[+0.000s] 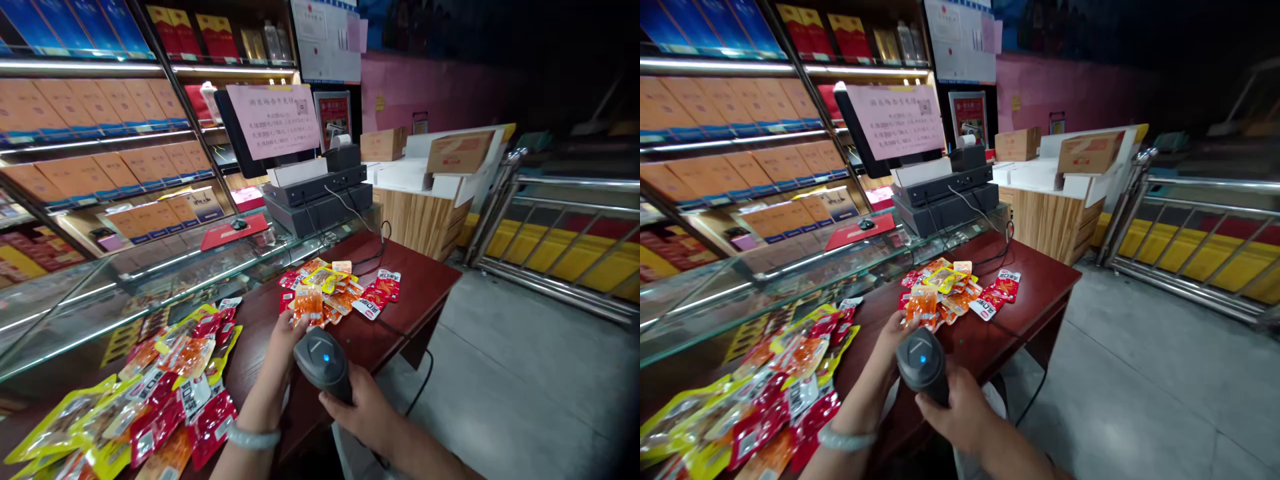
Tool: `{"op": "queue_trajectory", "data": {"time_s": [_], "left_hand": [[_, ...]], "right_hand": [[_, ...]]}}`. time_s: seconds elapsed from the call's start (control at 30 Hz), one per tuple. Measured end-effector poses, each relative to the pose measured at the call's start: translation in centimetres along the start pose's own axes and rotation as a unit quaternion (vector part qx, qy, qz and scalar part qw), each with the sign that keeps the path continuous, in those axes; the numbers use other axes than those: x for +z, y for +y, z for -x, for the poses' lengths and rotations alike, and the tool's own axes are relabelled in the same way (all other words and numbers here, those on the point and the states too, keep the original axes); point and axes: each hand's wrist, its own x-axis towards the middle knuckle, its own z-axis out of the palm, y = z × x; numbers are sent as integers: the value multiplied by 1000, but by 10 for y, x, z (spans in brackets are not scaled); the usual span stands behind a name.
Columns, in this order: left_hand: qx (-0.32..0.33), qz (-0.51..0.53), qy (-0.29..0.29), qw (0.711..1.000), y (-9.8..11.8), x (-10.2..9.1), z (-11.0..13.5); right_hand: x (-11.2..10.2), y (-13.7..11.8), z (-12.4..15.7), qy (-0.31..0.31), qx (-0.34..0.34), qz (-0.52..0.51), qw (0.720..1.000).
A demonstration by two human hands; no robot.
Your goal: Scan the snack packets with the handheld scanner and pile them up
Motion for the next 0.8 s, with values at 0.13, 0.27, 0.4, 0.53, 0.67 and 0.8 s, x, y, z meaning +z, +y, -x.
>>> {"op": "queue_trajectory", "data": {"time_s": [0.13,0.27,0.4,0.53,0.67,0.8], "left_hand": [[-48,60,-61,995,21,35,-39],[-51,89,-103,989,30,54,-54],[-50,42,-103,992,19,37,-39],[56,-168,-45,983,0,-23,12],[93,-486,103,863,-11,-93,90],[17,-652,265,710,-18,-137,145]], "right_hand": [[-7,1,2,7,4,5,1000],[-11,2,3,11,-2,2,1000],[-9,5,2,11,-2,12,1000],[-3,3,2,7,17,24,1000],[6,2,5,-34,29,26,999],[22,7,8,-70,35,39,996]]}}
